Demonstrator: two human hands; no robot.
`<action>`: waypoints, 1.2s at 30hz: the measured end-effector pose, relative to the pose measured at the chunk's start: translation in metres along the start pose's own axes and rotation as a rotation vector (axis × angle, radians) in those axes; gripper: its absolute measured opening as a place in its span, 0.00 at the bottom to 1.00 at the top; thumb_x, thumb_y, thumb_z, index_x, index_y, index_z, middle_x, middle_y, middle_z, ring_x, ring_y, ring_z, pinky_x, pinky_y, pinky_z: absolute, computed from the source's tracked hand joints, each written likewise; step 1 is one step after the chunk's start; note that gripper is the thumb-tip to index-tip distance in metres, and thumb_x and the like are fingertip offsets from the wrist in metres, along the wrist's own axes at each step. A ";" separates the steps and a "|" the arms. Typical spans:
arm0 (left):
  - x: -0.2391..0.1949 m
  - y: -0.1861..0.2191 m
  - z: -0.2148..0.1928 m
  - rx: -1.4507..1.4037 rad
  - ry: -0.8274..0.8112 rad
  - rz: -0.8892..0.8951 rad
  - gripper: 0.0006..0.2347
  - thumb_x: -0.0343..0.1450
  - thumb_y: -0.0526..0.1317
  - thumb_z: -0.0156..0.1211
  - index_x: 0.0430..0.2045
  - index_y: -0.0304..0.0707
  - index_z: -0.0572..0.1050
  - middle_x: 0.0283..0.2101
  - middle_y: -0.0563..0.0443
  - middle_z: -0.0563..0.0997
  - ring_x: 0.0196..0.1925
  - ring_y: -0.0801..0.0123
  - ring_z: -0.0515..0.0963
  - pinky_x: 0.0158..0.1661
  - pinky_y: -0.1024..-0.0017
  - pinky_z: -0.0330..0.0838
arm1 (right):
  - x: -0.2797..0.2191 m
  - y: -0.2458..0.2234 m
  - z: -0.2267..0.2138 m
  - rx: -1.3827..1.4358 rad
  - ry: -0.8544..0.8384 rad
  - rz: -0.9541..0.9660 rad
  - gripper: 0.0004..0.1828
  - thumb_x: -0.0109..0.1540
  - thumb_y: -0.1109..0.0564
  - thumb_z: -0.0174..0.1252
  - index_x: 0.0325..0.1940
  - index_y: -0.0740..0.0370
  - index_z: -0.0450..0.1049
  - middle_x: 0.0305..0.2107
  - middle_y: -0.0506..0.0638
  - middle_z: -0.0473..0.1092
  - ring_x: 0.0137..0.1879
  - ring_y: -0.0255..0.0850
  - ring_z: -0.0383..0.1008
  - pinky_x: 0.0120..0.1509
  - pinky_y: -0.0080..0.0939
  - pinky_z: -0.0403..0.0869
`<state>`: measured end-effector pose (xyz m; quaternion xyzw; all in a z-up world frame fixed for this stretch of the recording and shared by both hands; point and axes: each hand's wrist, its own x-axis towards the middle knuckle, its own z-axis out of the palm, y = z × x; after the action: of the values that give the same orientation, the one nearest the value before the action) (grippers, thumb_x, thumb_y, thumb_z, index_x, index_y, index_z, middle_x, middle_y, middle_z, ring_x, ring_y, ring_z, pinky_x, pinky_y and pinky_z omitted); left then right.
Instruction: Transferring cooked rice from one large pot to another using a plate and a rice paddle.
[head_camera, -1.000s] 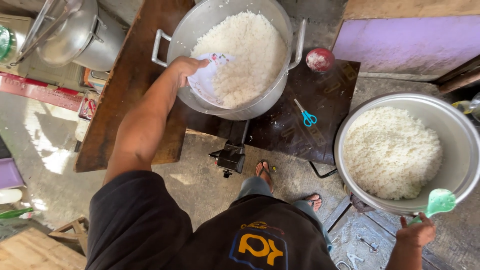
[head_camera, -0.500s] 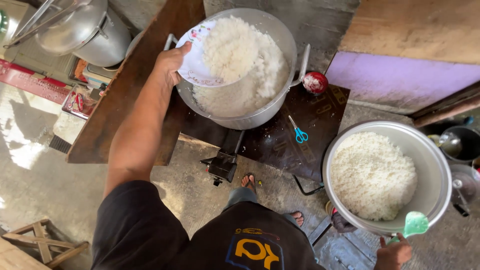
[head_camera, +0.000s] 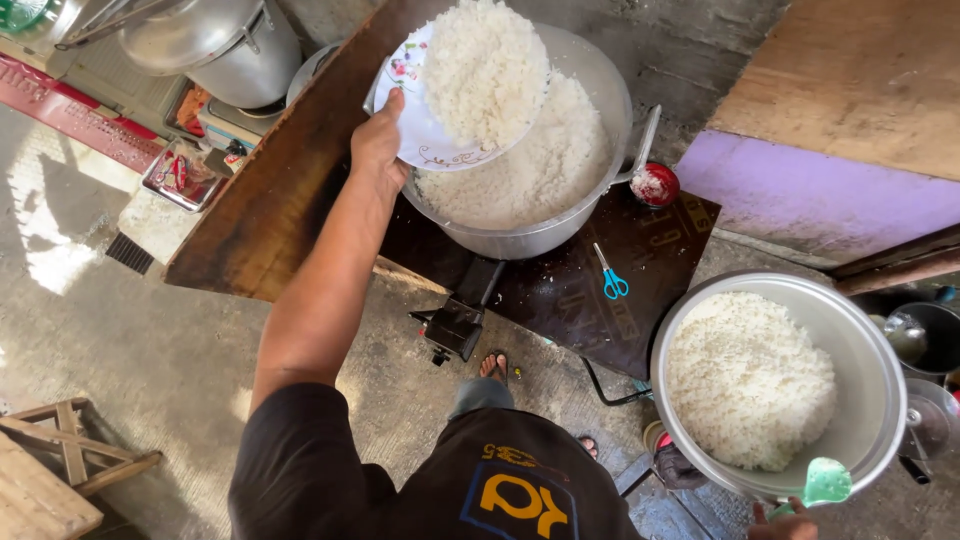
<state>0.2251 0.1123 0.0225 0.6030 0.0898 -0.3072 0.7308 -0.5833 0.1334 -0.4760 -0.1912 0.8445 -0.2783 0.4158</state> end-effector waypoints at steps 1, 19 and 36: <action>-0.002 -0.001 -0.001 0.001 0.002 -0.003 0.16 0.65 0.45 0.71 0.38 0.30 0.83 0.38 0.44 0.87 0.33 0.61 0.86 0.29 0.66 0.84 | -0.014 -0.011 -0.005 -0.003 0.002 0.002 0.51 0.50 0.87 0.44 0.69 0.46 0.67 0.66 0.62 0.57 0.51 0.57 0.72 0.40 0.44 0.81; -0.078 -0.034 0.072 0.180 -0.066 0.100 0.17 0.62 0.40 0.72 0.41 0.28 0.84 0.41 0.40 0.90 0.36 0.61 0.92 0.38 0.59 0.93 | -0.093 -0.030 -0.008 0.668 0.160 0.227 0.14 0.54 0.56 0.64 0.44 0.44 0.79 0.44 0.45 0.75 0.50 0.39 0.76 0.42 0.41 0.81; -0.220 -0.349 0.236 0.776 -1.157 1.724 0.12 0.80 0.40 0.59 0.54 0.33 0.71 0.39 0.46 0.83 0.34 0.66 0.86 0.29 0.75 0.88 | -0.129 -0.060 0.007 0.843 0.021 0.039 0.13 0.60 0.60 0.57 0.29 0.46 0.61 0.42 0.43 0.76 0.47 0.39 0.72 0.43 0.40 0.75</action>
<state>-0.2009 -0.0627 -0.0952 0.4169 -0.8173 0.0616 0.3931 -0.4974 0.1567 -0.3651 0.0146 0.6644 -0.5934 0.4542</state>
